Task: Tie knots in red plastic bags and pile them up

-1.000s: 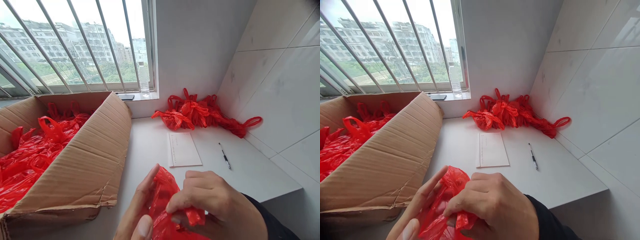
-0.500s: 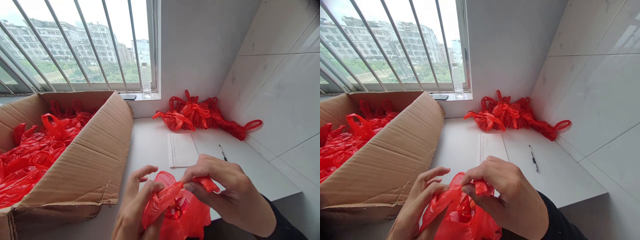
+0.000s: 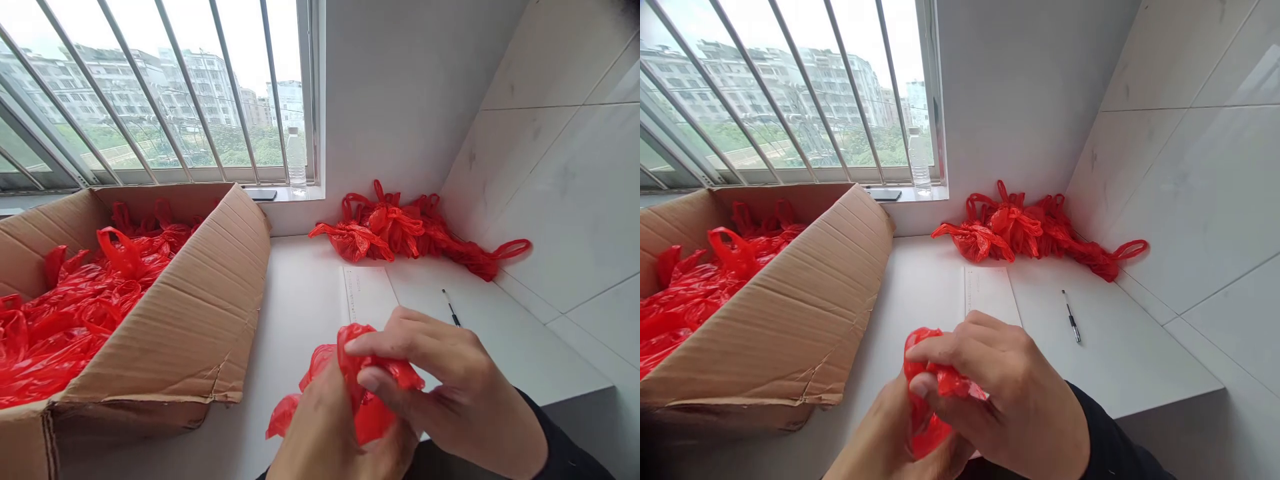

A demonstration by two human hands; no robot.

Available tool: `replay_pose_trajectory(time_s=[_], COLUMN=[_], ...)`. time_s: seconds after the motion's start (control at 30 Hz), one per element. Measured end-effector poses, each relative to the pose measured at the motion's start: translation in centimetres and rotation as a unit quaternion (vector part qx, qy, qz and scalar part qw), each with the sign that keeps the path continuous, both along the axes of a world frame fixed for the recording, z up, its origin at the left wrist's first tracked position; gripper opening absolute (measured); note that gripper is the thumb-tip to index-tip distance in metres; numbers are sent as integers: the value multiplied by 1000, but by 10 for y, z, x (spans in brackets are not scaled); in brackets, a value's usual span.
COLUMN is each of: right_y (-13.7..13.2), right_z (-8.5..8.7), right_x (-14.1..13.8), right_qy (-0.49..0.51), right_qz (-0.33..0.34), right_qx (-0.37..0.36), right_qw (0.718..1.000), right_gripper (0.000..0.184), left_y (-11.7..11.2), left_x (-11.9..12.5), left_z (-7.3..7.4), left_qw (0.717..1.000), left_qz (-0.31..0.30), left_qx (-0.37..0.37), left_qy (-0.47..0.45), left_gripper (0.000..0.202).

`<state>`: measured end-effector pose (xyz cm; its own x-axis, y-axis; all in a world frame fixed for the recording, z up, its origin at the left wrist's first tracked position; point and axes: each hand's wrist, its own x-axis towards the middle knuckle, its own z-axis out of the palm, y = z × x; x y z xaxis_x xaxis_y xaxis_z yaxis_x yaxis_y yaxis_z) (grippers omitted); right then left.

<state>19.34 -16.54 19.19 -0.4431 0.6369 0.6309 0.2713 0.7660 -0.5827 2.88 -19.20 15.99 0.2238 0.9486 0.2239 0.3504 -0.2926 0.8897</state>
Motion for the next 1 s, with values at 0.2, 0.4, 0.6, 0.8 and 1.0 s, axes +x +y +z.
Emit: replay_pose_trajectory(time_s=[0.2, 0.4, 0.6, 0.8, 1.0], right_y=[5, 26, 21, 13, 24], right_z=[-4, -22, -31, -37, -56], right_x=[7, 12, 15, 14, 8], right_qy=[6, 14, 53, -36, -21], right_qz=[-16, 13, -7, 70, 74], right_qx=[-52, -260, -303, -319, -299], right_qw=[998, 965, 951, 945, 951], right_gripper=[38, 10, 15, 10, 45], left_y=[2, 7, 31, 32, 24], left_x=[-4, -14, -26, -31, -31], left_z=[0, -3, -22, -19, -14], left_qw=[991, 977, 935, 940, 952], left_qz=[-25, -48, -20, -106, -132], left_qx=[-131, -208, -283, -230, -205], left_qy=[5, -21, -212, -228, -186], left_gripper=[44, 47, 42, 18, 11])
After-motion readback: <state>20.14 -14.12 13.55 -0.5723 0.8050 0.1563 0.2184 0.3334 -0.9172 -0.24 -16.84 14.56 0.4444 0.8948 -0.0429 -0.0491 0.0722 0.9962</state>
